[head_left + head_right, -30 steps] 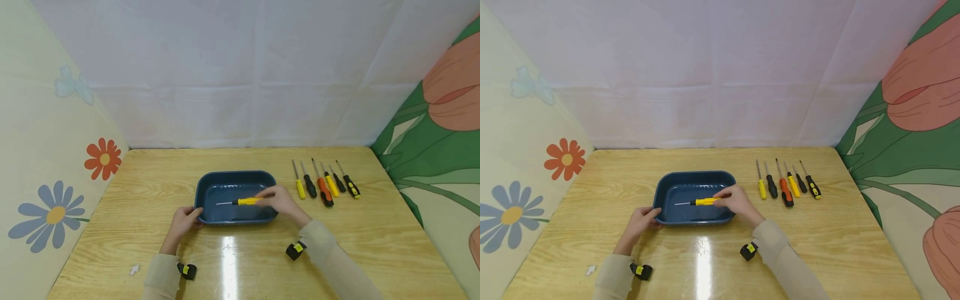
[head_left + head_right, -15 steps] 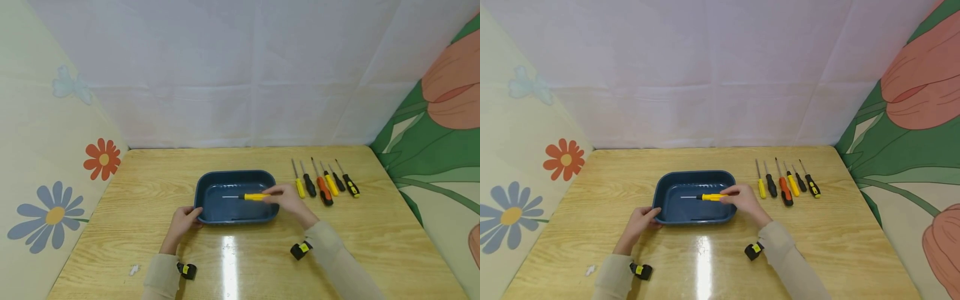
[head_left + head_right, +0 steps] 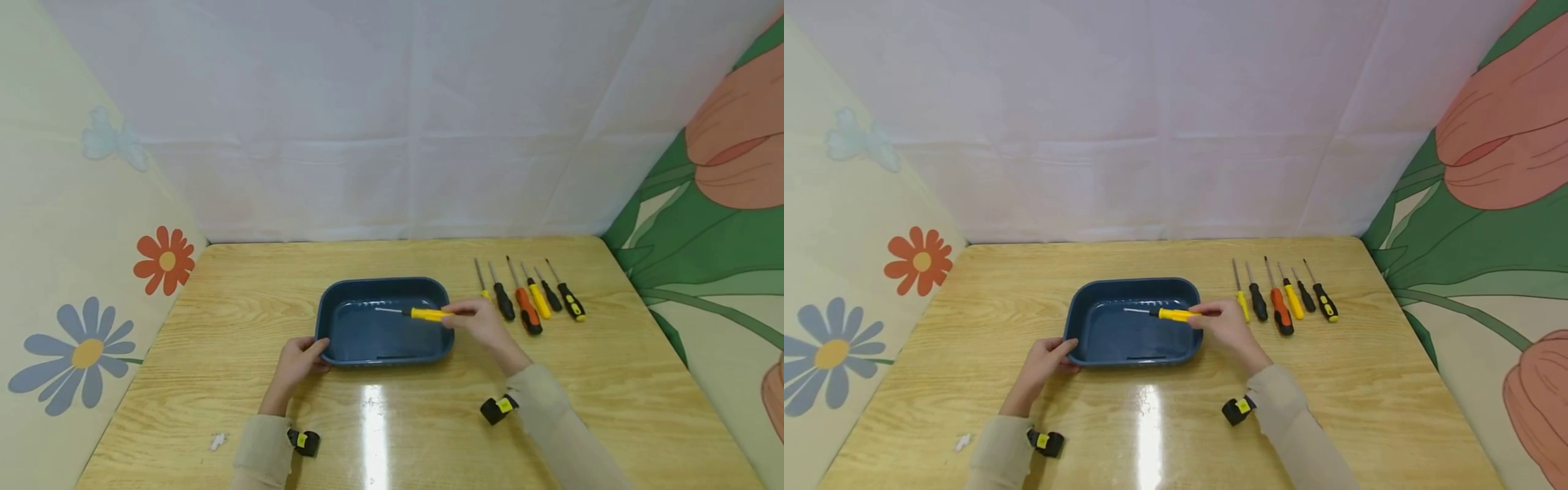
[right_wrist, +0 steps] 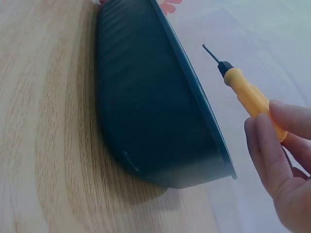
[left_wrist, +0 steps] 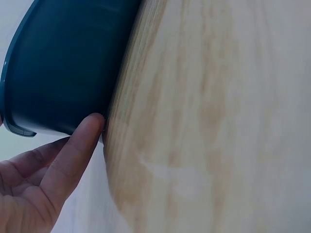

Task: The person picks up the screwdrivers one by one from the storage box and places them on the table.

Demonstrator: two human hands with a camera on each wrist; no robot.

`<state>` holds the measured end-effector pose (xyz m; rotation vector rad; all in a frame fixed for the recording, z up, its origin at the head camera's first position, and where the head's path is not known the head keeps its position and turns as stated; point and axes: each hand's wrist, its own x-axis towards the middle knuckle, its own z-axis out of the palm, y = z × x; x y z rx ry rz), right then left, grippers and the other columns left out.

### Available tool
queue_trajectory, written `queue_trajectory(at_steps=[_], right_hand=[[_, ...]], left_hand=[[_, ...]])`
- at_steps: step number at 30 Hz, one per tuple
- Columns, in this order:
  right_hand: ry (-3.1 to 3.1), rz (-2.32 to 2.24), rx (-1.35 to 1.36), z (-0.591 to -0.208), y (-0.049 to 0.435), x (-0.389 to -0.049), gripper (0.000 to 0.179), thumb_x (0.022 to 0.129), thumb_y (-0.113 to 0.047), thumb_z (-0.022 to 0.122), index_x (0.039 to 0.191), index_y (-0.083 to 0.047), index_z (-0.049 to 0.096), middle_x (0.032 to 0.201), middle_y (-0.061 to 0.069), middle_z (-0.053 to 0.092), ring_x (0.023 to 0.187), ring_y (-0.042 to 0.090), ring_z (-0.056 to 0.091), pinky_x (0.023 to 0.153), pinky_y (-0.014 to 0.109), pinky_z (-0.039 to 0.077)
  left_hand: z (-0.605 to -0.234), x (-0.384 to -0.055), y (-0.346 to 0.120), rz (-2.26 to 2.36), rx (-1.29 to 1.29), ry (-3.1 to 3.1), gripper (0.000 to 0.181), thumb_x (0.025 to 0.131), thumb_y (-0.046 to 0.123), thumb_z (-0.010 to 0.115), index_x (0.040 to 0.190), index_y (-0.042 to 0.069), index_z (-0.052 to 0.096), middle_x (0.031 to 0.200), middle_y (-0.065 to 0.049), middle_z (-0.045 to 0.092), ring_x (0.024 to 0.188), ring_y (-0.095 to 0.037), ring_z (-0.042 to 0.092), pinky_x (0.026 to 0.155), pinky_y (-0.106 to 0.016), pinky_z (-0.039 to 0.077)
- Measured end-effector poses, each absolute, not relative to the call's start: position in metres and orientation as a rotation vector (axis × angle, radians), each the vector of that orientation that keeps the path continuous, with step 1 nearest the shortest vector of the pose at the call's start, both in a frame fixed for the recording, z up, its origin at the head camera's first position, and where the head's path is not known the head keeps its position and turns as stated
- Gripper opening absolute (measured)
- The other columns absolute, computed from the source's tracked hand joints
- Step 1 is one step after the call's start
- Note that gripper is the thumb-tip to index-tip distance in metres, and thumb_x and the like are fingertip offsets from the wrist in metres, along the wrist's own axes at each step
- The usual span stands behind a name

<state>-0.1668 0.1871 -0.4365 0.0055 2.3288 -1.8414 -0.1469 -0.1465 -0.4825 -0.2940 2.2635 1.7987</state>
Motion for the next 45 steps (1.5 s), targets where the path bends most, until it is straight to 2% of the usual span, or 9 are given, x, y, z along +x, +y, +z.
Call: queue_trajectory(at_steps=[5, 7, 9, 15, 21, 28, 34, 39, 45], right_hand=[[2.297, -1.902, 0.115, -0.438, 0.191, -0.165, 0.029, 0.077, 0.0, 0.069, 0.103, 0.011, 0.063, 0.102, 0.022, 0.062, 0.077, 0.016, 0.064, 0.08, 0.045, 0.052], [2.295, -1.921, 0.124, -0.438, 0.193, -0.165, 0.03, 0.077, 0.0, 0.069, 0.104, 0.011, 0.062, 0.104, 0.022, 0.062, 0.077, 0.016, 0.064, 0.078, 0.041, 0.053], [2.295, -1.943, 0.122, -0.44, 0.195, -0.165, 0.03, 0.077, 0.001, 0.069, 0.104, 0.012, 0.062, 0.103, 0.022, 0.062, 0.076, 0.015, 0.064, 0.075, 0.038, 0.054], [2.283, -2.017, 0.131, -0.443, 0.201, -0.165, 0.032, 0.077, 0.004, 0.068, 0.105, 0.016, 0.059, 0.096, 0.019, 0.065, 0.075, 0.013, 0.064, 0.078, 0.043, 0.052], [2.289, -2.049, 0.216, -0.445, 0.205, -0.164, 0.032, 0.077, 0.004, 0.067, 0.106, 0.015, 0.058, 0.091, 0.013, 0.066, 0.073, 0.009, 0.063, 0.072, 0.028, 0.055], [2.293, -2.146, 0.32, -0.448, 0.206, -0.159, 0.033, 0.077, -0.003, 0.07, 0.104, 0.012, 0.061, 0.084, 0.005, 0.067, 0.073, 0.009, 0.063, 0.071, 0.025, 0.054], [2.222, -2.382, 0.313, -0.49, 0.219, -0.17, 0.036, 0.073, -0.012, 0.076, 0.103, 0.005, 0.066, 0.09, 0.01, 0.067, 0.077, 0.016, 0.065, 0.068, 0.024, 0.055], [2.258, -2.405, 0.494, -0.52, 0.226, -0.182, 0.041, 0.069, -0.019, 0.079, 0.103, 0.001, 0.067, 0.094, 0.009, 0.066, 0.081, 0.017, 0.065, 0.07, 0.024, 0.055], [2.2, -2.493, 0.612, -0.513, 0.225, -0.18, 0.027, 0.069, -0.007, 0.078, 0.094, -0.002, 0.07, 0.089, 0.012, 0.066, 0.08, 0.018, 0.064, 0.067, 0.024, 0.055]], left_hand=[[-0.485, -0.147, -0.148, 1.788, -0.287, 2.277, 0.033, 0.089, 0.013, 0.056, 0.105, -0.015, 0.058, 0.073, -0.018, 0.065, 0.058, -0.021, 0.063, 0.056, -0.033, 0.056], [-0.484, -0.147, -0.147, 1.788, -0.295, 2.277, 0.033, 0.089, 0.013, 0.056, 0.105, -0.015, 0.058, 0.073, -0.018, 0.065, 0.058, -0.022, 0.063, 0.056, -0.034, 0.056], [-0.482, -0.146, -0.147, 1.8, -0.291, 2.262, 0.033, 0.089, 0.012, 0.056, 0.105, -0.017, 0.058, 0.073, -0.019, 0.064, 0.058, -0.023, 0.063, 0.056, -0.035, 0.056], [-0.461, -0.141, -0.142, 1.799, -0.285, 2.247, 0.03, 0.089, 0.008, 0.054, 0.104, -0.019, 0.057, 0.073, -0.022, 0.064, 0.058, -0.024, 0.064, 0.057, -0.035, 0.056], [-0.473, -0.145, -0.145, 1.811, -0.306, 2.228, 0.033, 0.089, 0.011, 0.056, 0.106, -0.017, 0.057, 0.074, -0.021, 0.064, 0.057, -0.022, 0.063, 0.056, -0.034, 0.056], [-0.486, -0.148, -0.148, 1.801, -0.306, 2.26, 0.034, 0.089, 0.013, 0.056, 0.106, -0.017, 0.058, 0.072, -0.019, 0.065, 0.055, -0.019, 0.063, 0.054, -0.032, 0.056], [-0.484, -0.147, -0.147, 1.771, -0.31, 2.278, 0.033, 0.088, 0.013, 0.055, 0.105, -0.015, 0.059, 0.072, -0.017, 0.065, 0.056, -0.018, 0.063, 0.055, -0.03, 0.056], [-0.485, -0.147, -0.147, 1.753, -0.307, 2.284, 0.033, 0.088, 0.014, 0.055, 0.105, -0.014, 0.059, 0.073, -0.016, 0.065, 0.058, -0.018, 0.063, 0.056, -0.031, 0.056], [-0.485, -0.146, -0.148, 1.794, -0.302, 2.268, 0.034, 0.088, 0.013, 0.055, 0.105, -0.016, 0.057, 0.073, -0.018, 0.065, 0.057, -0.02, 0.063, 0.054, -0.031, 0.056]])
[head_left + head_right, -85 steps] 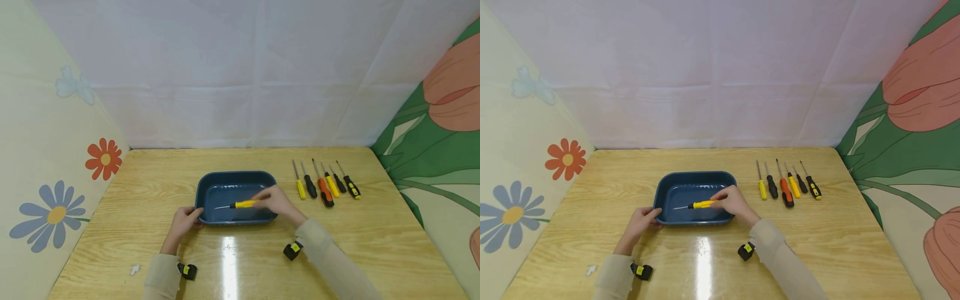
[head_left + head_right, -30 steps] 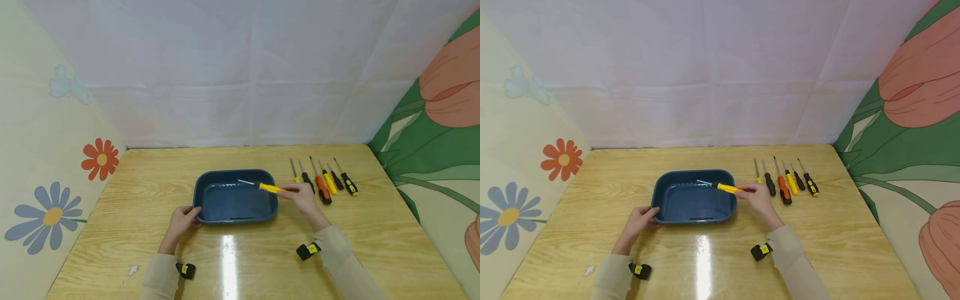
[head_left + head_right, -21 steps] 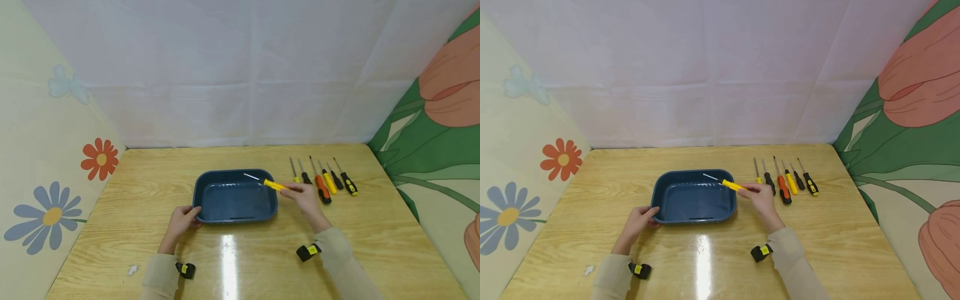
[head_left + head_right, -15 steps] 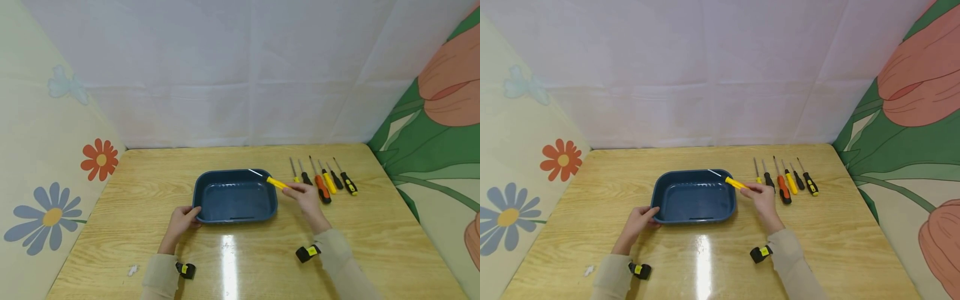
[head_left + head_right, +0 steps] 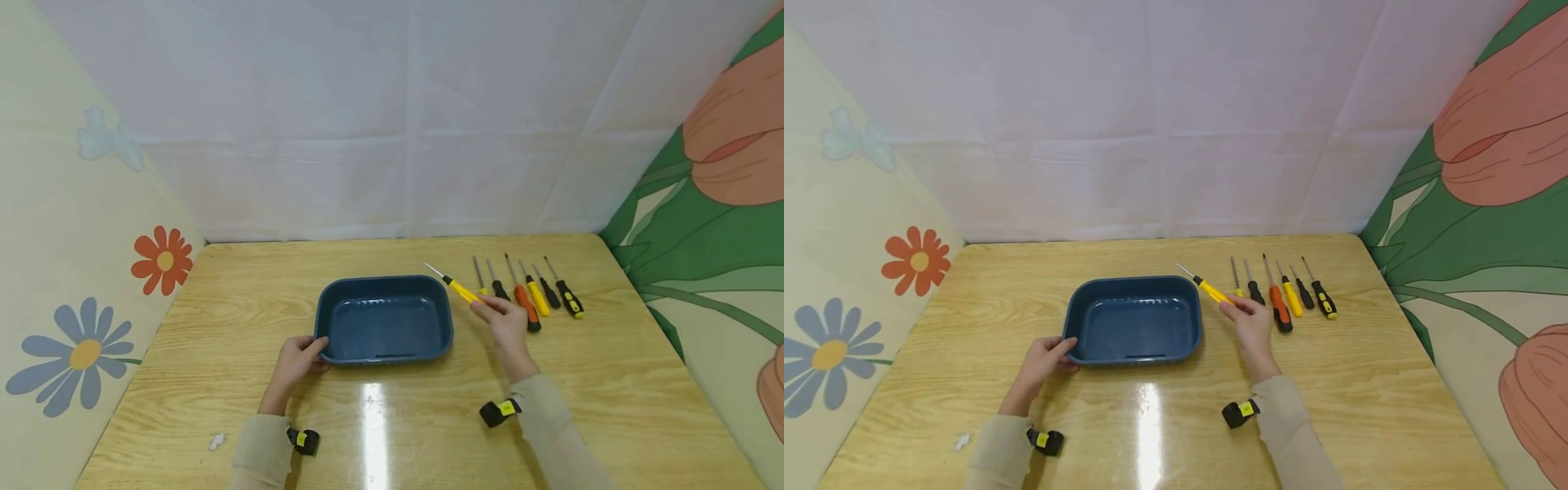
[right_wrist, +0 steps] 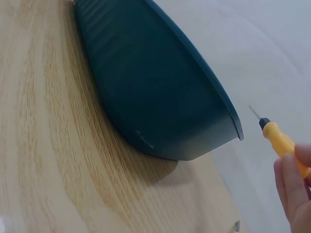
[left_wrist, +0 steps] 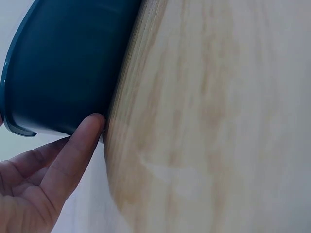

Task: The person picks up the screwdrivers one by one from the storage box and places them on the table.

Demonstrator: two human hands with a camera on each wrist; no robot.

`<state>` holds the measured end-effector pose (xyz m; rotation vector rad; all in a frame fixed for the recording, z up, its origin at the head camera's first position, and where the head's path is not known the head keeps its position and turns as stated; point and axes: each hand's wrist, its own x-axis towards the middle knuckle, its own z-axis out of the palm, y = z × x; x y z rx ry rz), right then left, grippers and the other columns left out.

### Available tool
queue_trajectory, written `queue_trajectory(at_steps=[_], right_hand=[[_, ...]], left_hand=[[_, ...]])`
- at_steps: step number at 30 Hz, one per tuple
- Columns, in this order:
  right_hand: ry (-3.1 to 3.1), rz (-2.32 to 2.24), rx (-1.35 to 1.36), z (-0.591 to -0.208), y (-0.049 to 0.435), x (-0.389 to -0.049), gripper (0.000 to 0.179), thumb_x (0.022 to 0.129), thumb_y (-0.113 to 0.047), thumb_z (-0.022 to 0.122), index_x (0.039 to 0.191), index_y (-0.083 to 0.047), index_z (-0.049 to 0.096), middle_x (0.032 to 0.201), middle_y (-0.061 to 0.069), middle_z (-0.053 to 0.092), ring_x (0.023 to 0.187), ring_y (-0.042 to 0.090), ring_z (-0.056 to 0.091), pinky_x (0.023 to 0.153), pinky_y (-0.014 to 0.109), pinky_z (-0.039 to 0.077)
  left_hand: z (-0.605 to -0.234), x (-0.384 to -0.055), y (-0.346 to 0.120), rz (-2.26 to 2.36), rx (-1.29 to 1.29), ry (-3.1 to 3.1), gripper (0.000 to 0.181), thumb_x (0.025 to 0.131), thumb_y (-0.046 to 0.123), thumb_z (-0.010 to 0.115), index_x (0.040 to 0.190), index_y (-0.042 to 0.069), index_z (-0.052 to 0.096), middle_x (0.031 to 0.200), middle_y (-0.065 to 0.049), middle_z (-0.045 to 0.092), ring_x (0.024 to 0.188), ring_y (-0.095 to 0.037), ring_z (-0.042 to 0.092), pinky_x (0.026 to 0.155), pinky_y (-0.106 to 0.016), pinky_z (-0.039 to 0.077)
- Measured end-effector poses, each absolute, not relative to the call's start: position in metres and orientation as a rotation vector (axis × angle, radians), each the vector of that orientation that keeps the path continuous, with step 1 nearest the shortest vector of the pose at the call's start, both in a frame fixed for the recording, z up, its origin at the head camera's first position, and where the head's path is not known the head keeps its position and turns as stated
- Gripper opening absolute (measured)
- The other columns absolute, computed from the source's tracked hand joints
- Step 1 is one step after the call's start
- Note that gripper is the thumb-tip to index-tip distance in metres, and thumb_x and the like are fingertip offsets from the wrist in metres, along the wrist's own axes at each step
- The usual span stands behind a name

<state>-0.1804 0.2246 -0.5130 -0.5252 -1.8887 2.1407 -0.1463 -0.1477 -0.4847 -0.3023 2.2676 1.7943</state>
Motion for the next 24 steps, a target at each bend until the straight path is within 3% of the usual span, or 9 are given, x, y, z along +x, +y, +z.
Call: queue_trajectory(at_steps=[7, 24], right_hand=[[-1.862, 1.998, -0.712, -0.538, 0.232, -0.195, 0.032, 0.066, -0.013, 0.081, 0.095, -0.005, 0.07, 0.093, 0.012, 0.064, 0.08, 0.018, 0.065, 0.066, 0.021, 0.054], [-1.88, 1.85, -0.886, -0.534, 0.235, -0.195, 0.026, 0.074, -0.012, 0.075, 0.099, -0.007, 0.07, 0.098, 0.011, 0.063, 0.085, 0.019, 0.061, 0.068, 0.02, 0.054]], left_hand=[[-0.485, -0.146, -0.147, 1.782, -0.303, 2.261, 0.033, 0.088, 0.014, 0.055, 0.105, -0.014, 0.059, 0.076, -0.018, 0.065, 0.059, -0.02, 0.064, 0.056, -0.031, 0.056], [-0.48, -0.146, -0.147, 1.788, -0.306, 2.247, 0.034, 0.089, 0.013, 0.055, 0.107, -0.015, 0.058, 0.076, -0.019, 0.065, 0.06, -0.021, 0.064, 0.057, -0.032, 0.056]])
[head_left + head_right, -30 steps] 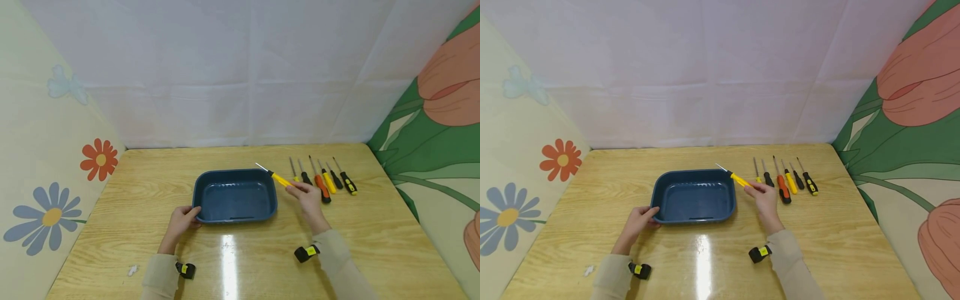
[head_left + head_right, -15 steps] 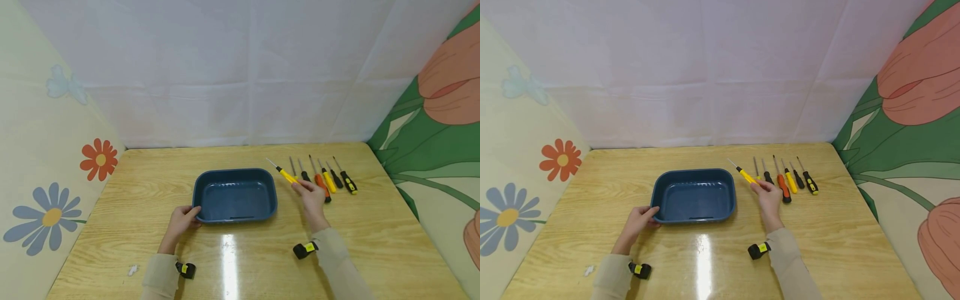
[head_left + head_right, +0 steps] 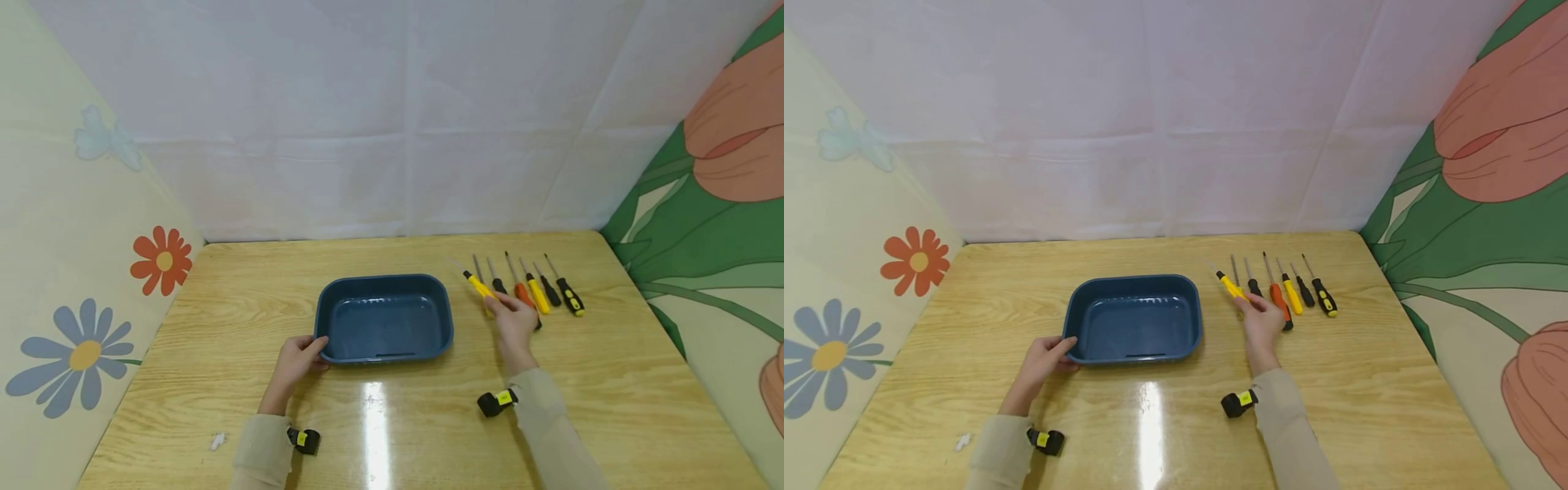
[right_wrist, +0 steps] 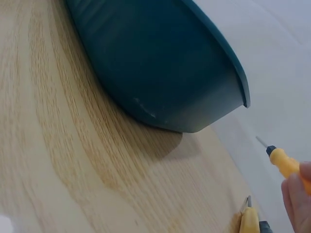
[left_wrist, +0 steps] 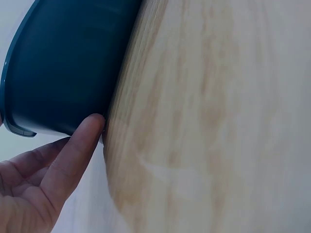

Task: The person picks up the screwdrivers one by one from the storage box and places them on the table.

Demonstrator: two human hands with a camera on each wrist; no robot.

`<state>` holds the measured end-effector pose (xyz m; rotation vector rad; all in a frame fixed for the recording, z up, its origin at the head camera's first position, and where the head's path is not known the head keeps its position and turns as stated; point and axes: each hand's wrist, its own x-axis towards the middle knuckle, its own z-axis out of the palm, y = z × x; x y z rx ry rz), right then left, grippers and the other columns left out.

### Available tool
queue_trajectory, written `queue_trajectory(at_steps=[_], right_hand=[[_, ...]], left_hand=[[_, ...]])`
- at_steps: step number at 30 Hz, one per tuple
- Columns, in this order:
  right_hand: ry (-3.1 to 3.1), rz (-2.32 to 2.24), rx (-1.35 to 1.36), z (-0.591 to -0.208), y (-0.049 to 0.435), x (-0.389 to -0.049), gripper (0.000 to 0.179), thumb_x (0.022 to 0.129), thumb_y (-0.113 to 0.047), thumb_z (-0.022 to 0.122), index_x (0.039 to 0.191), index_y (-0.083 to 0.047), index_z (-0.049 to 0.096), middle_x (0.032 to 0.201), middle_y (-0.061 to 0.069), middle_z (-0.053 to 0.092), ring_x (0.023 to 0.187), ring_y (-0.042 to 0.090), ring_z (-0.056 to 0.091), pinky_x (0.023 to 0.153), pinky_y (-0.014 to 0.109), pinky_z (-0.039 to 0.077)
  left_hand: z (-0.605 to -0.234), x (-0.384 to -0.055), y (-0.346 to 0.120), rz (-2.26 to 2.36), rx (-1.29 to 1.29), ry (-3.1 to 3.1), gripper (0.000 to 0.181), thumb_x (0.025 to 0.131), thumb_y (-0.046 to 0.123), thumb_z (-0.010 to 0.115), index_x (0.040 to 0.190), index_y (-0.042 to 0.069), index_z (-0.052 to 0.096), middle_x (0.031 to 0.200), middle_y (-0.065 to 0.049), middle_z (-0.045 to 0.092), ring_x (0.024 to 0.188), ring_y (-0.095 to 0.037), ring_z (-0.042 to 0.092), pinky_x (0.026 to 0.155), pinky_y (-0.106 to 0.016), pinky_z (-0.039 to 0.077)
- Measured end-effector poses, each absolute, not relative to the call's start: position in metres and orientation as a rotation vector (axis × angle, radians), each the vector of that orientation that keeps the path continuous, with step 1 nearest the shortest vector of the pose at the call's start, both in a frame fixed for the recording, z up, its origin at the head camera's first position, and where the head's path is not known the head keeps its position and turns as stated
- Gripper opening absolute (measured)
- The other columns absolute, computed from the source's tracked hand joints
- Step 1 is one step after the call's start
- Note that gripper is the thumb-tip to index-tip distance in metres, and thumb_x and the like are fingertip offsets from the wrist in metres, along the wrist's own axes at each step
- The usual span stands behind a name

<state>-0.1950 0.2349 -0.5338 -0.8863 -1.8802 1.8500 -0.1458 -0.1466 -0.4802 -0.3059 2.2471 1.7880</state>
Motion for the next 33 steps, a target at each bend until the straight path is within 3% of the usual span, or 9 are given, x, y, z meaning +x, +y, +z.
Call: queue_trajectory(at_steps=[9, 11, 13, 16, 25, 33], right_hand=[[-1.891, 1.807, -0.927, -0.539, 0.24, -0.198, 0.028, 0.073, -0.013, 0.076, 0.099, -0.007, 0.07, 0.103, 0.011, 0.059, 0.09, 0.019, 0.057, 0.07, 0.019, 0.053], [-1.94, 1.762, -0.946, -0.536, 0.24, -0.197, 0.029, 0.072, -0.016, 0.078, 0.098, -0.008, 0.07, 0.101, 0.01, 0.06, 0.088, 0.017, 0.057, 0.066, 0.016, 0.051], [-1.976, 1.705, -0.967, -0.524, 0.236, -0.194, 0.028, 0.071, -0.015, 0.078, 0.098, -0.006, 0.07, 0.099, 0.01, 0.06, 0.085, 0.016, 0.056, 0.054, 0.014, 0.048], [-2.023, 1.637, -0.965, -0.501, 0.226, -0.187, 0.027, 0.073, -0.011, 0.076, 0.097, -0.001, 0.069, 0.095, 0.012, 0.06, 0.083, 0.018, 0.054, 0.049, 0.014, 0.044], [-2.136, 1.454, -0.873, -0.483, 0.214, -0.181, 0.023, 0.074, -0.006, 0.073, 0.094, 0.004, 0.066, 0.087, 0.015, 0.06, 0.075, 0.016, 0.05, 0.061, 0.017, 0.041], [-2.243, 1.334, -0.749, -0.486, 0.212, -0.179, 0.023, 0.074, -0.007, 0.073, 0.091, 0.006, 0.064, 0.084, 0.018, 0.059, 0.075, 0.027, 0.053, 0.065, 0.029, 0.042]], left_hand=[[-0.484, -0.146, -0.148, 1.773, -0.302, 2.259, 0.033, 0.089, 0.014, 0.055, 0.106, -0.014, 0.059, 0.078, -0.019, 0.065, 0.062, -0.021, 0.064, 0.057, -0.031, 0.056], [-0.485, -0.147, -0.148, 1.766, -0.303, 2.268, 0.033, 0.089, 0.014, 0.055, 0.106, -0.014, 0.059, 0.078, -0.019, 0.065, 0.062, -0.021, 0.064, 0.057, -0.031, 0.056], [-0.485, -0.147, -0.148, 1.764, -0.307, 2.274, 0.032, 0.089, 0.014, 0.055, 0.105, -0.013, 0.06, 0.078, -0.019, 0.065, 0.062, -0.021, 0.064, 0.057, -0.031, 0.056], [-0.485, -0.147, -0.147, 1.762, -0.31, 2.282, 0.031, 0.089, 0.014, 0.056, 0.103, -0.013, 0.06, 0.078, -0.019, 0.065, 0.061, -0.02, 0.064, 0.057, -0.031, 0.056], [-0.484, -0.147, -0.147, 1.763, -0.296, 2.28, 0.032, 0.089, 0.013, 0.056, 0.105, -0.014, 0.06, 0.078, -0.019, 0.065, 0.061, -0.02, 0.064, 0.056, -0.031, 0.056], [-0.483, -0.147, -0.147, 1.763, -0.29, 2.275, 0.031, 0.089, 0.013, 0.055, 0.105, -0.014, 0.06, 0.078, -0.018, 0.065, 0.062, -0.021, 0.064, 0.057, -0.031, 0.056]])
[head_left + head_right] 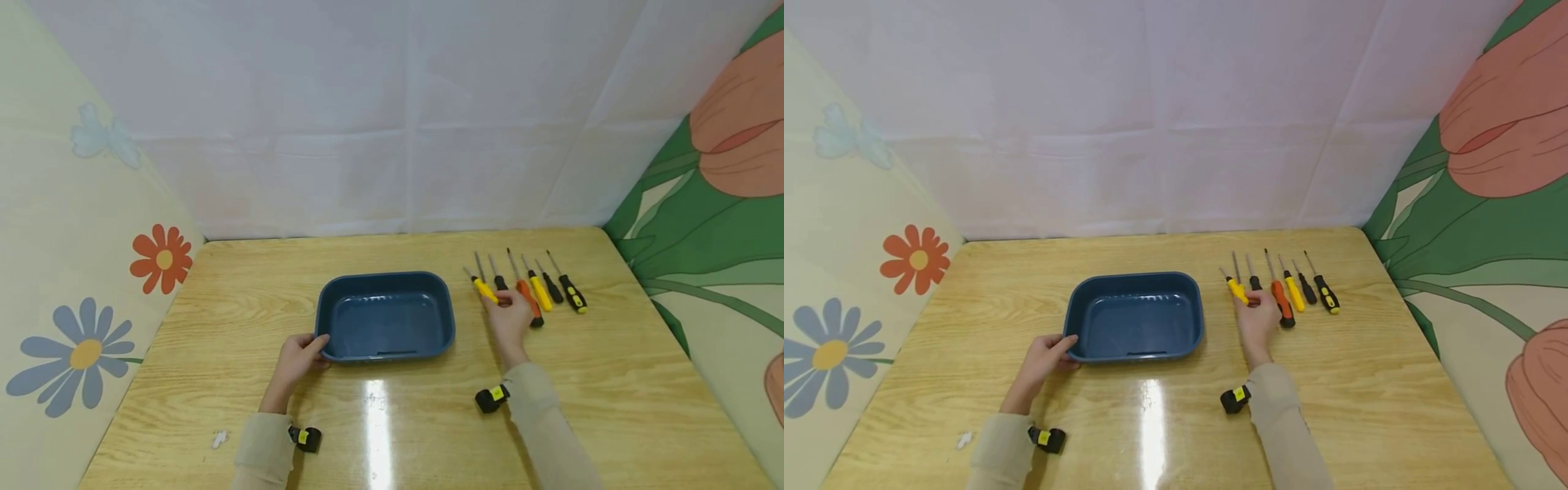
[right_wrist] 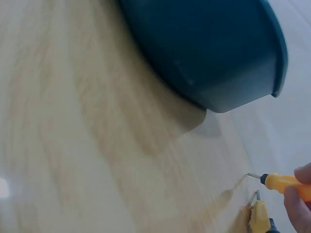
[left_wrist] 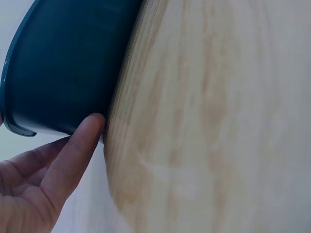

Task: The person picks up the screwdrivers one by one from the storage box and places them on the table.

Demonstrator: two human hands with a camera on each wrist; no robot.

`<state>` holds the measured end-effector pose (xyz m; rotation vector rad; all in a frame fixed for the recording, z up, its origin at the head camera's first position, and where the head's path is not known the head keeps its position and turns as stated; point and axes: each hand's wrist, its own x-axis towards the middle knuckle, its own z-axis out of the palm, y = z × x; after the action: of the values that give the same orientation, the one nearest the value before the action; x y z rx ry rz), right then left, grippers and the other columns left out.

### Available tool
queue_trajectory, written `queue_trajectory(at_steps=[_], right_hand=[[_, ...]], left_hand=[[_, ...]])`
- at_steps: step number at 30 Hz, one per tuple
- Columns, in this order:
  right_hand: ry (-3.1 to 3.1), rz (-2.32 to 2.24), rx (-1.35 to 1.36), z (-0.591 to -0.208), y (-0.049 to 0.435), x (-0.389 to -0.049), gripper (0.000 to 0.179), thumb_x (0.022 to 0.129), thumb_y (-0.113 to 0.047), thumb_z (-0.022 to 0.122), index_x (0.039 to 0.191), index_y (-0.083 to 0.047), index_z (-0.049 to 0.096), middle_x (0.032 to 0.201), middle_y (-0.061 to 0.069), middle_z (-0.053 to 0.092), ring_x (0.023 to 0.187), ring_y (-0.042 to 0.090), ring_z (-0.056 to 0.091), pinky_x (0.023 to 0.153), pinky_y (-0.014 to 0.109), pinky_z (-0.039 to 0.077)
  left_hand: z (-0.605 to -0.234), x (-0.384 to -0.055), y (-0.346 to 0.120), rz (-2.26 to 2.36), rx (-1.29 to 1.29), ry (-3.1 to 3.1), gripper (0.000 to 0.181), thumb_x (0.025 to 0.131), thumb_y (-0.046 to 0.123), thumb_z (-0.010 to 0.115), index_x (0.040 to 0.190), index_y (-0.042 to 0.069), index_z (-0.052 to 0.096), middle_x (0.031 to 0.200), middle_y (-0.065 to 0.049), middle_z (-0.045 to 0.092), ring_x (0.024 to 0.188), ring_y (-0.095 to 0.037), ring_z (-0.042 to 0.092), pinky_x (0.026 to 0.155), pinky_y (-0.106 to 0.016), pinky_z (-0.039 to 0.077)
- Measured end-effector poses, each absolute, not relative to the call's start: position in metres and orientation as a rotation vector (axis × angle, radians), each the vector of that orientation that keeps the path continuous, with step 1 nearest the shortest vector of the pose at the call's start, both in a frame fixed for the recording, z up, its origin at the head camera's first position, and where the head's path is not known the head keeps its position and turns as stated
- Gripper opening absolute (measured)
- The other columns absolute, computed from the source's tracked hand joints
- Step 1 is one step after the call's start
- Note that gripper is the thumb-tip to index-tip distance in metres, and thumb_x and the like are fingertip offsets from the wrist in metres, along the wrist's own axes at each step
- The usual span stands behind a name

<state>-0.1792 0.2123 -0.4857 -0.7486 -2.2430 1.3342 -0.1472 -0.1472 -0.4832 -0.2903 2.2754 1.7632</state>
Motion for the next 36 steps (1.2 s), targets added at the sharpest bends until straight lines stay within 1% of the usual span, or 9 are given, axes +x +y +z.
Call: queue_trajectory(at_steps=[4, 9, 16, 24, 32, 36], right_hand=[[-2.29, 1.295, -0.675, -0.486, 0.212, -0.177, 0.021, 0.072, -0.004, 0.073, 0.089, 0.006, 0.065, 0.081, 0.02, 0.061, 0.074, 0.029, 0.055, 0.063, 0.032, 0.043], [-2.338, 1.258, -0.63, -0.49, 0.212, -0.176, 0.021, 0.069, -0.003, 0.075, 0.086, 0.006, 0.064, 0.078, 0.021, 0.061, 0.072, 0.031, 0.056, 0.062, 0.032, 0.042], [-2.521, 1.121, -0.542, -0.491, 0.214, -0.174, 0.023, 0.07, -0.007, 0.074, 0.085, 0.006, 0.063, 0.075, 0.019, 0.06, 0.069, 0.032, 0.056, 0.061, 0.038, 0.044], [-2.737, 0.949, -0.366, -0.488, 0.214, -0.172, 0.026, 0.072, -0.011, 0.072, 0.085, 0.009, 0.062, 0.072, 0.017, 0.06, 0.066, 0.029, 0.055, 0.059, 0.039, 0.044], [-2.826, 0.821, -0.268, -0.487, 0.213, -0.175, 0.025, 0.07, -0.012, 0.075, 0.079, 0.008, 0.064, 0.073, 0.02, 0.062, 0.066, 0.031, 0.058, 0.06, 0.043, 0.049], [-2.833, 0.815, -0.259, -0.487, 0.214, -0.176, 0.023, 0.07, -0.013, 0.076, 0.073, 0.006, 0.065, 0.066, 0.015, 0.06, 0.062, 0.027, 0.056, 0.057, 0.041, 0.048]], left_hand=[[-0.482, -0.147, -0.147, 1.759, -0.29, 2.282, 0.032, 0.089, 0.013, 0.055, 0.105, -0.014, 0.059, 0.078, -0.018, 0.065, 0.062, -0.021, 0.064, 0.057, -0.031, 0.056], [-0.482, -0.147, -0.148, 1.763, -0.29, 2.284, 0.031, 0.089, 0.013, 0.055, 0.105, -0.014, 0.059, 0.076, -0.017, 0.065, 0.061, -0.02, 0.064, 0.056, -0.03, 0.056], [-0.483, -0.147, -0.148, 1.78, -0.291, 2.276, 0.033, 0.089, 0.012, 0.055, 0.105, -0.016, 0.058, 0.076, -0.019, 0.065, 0.059, -0.02, 0.064, 0.055, -0.03, 0.056], [-0.483, -0.148, -0.147, 1.773, -0.301, 2.281, 0.033, 0.088, 0.013, 0.056, 0.105, -0.016, 0.058, 0.076, -0.019, 0.065, 0.059, -0.02, 0.064, 0.055, -0.031, 0.056], [-0.464, -0.145, -0.144, 1.804, -0.31, 2.21, 0.03, 0.089, 0.008, 0.056, 0.103, -0.018, 0.057, 0.076, -0.022, 0.064, 0.062, -0.026, 0.064, 0.059, -0.036, 0.056], [-0.461, -0.143, -0.144, 1.808, -0.293, 2.212, 0.03, 0.089, 0.008, 0.056, 0.102, -0.019, 0.057, 0.075, -0.022, 0.064, 0.061, -0.025, 0.064, 0.058, -0.036, 0.056]])
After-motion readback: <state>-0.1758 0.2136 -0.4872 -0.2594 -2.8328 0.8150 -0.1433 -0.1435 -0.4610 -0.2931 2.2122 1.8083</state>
